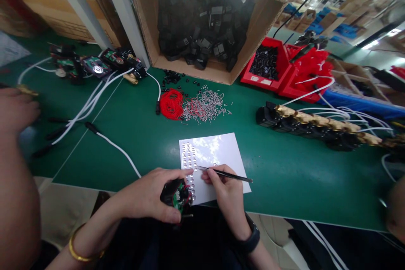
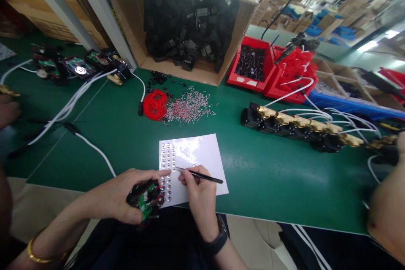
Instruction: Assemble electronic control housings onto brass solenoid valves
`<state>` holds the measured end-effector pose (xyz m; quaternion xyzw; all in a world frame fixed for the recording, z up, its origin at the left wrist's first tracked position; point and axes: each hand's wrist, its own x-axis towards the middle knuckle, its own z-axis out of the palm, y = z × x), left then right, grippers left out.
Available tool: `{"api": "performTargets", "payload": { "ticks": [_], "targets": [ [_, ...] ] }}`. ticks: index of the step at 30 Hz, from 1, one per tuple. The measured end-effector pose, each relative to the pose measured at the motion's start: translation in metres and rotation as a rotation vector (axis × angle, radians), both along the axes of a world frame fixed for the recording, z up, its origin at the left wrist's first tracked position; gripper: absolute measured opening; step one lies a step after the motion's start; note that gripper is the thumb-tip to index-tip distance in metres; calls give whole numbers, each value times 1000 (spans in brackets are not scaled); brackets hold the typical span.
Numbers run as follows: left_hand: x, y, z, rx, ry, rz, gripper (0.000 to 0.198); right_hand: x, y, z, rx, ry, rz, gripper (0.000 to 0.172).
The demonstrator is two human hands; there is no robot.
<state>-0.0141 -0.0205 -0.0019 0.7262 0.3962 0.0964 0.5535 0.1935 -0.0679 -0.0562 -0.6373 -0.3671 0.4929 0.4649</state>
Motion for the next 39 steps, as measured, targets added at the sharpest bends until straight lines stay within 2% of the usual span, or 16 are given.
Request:
{"api": "performTargets", "payload": {
  "ticks": [6, 10, 12, 16, 19, 23, 27, 30, 32, 39],
  "targets": [
    [-1, 0, -3, -27, -10, -5, 72, 4, 1, 3, 6, 18, 57, 27],
    [-7, -2, -8, -115, -190, 45, 71, 4, 2, 4, 13, 37, 80, 24],
    [-10, -2, -8, -102, -314, 192, 73, 3, 2, 4, 12, 83, 51, 25],
    [-6, 1, -10, 151, -375, 578, 77, 2, -2, 3, 16, 147, -12, 27],
    [8, 4, -15, 187, -464, 717, 79, 8, -5, 4, 12, 280, -50, 28],
    [29, 4, -27, 93, -562, 734, 73, 16, 3, 17, -14, 564, -151, 29],
    [45, 1, -42, 115, -542, 744, 70, 8, 26, 39, 39, 766, -76, 22],
    [49, -1, -50, 140, -520, 749, 72, -3, 38, 49, 103, 772, -21, 19],
    [49, -1, -53, 154, -500, 751, 73, -9, 40, 50, 117, 737, -32, 20],
    [47, 0, -49, 207, -434, 758, 74, -12, 37, 49, 112, 605, -74, 24]
  ]
}}
